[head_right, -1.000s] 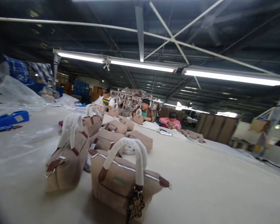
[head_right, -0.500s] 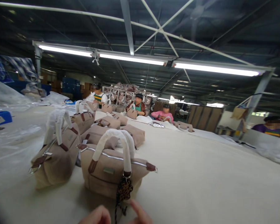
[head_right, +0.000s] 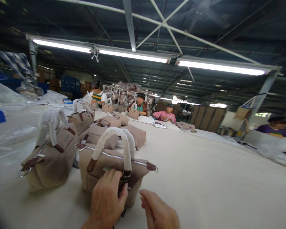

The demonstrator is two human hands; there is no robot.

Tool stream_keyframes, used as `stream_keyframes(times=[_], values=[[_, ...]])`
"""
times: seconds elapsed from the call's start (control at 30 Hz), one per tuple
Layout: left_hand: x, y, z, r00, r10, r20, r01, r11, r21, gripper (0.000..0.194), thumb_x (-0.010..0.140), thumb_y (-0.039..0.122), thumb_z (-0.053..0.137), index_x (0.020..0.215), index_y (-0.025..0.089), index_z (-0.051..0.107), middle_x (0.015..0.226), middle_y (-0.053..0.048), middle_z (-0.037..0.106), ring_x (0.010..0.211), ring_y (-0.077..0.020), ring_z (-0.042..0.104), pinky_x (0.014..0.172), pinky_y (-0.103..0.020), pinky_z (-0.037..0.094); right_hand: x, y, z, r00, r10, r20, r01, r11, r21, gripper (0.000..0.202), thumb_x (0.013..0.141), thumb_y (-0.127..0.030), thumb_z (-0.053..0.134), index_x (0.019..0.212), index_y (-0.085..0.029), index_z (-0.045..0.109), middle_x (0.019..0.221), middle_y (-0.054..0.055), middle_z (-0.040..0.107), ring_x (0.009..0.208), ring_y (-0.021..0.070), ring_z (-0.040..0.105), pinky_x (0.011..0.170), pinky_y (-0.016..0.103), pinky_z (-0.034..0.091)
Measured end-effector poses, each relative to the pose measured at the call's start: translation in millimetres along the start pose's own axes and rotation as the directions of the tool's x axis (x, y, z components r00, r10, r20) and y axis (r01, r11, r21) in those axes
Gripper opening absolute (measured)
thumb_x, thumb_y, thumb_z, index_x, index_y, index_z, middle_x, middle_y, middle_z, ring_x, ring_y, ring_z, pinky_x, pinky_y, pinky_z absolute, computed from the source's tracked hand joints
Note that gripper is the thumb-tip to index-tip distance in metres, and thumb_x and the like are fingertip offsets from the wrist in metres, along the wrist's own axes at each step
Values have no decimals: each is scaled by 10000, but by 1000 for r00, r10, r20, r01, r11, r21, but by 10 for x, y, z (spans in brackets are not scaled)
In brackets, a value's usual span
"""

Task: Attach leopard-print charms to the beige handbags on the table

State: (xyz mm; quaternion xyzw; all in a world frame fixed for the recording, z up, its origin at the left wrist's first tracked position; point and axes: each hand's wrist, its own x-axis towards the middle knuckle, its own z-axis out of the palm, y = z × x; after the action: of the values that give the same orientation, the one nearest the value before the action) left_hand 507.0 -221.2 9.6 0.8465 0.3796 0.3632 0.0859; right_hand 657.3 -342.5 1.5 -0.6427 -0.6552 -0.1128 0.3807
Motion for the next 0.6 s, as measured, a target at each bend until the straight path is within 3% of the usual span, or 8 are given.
stream_keyframes(times=[0.17, 0.33, 0.6], values=[[29, -38, -68, 1000, -4, 5, 4, 998, -68, 155, 896, 207, 433, 813, 229, 563, 839, -84, 645, 833, -270, 616, 718, -390, 416, 125, -94, 30, 994, 95, -62, -91, 994, 53, 226, 994, -380, 439, 951, -265, 629, 677, -40, 670, 583, 108, 650, 576, 160, 505], [50, -87, -152, 995, -23, 98, 39, 985, -167, 142, 876, 166, 443, 820, 238, 552, 853, -54, 661, 829, -240, 630, 712, -340, 401, 196, -122, 106, 983, 163, -85, -153, 982, 110, 254, 999, -392, 421, 909, -251, 611, 657, -41, 646, 565, 117, 612, 567, 195, 464], [33, -121, -192, 986, -89, 141, 140, 904, -405, 70, 833, 234, 440, 836, 242, 510, 820, -24, 633, 787, -214, 604, 716, -318, 402, 195, -38, 212, 994, 96, -60, -88, 988, 125, 217, 997, -331, 430, 893, -246, 601, 654, -53, 650, 551, 102, 607, 540, 174, 454]])
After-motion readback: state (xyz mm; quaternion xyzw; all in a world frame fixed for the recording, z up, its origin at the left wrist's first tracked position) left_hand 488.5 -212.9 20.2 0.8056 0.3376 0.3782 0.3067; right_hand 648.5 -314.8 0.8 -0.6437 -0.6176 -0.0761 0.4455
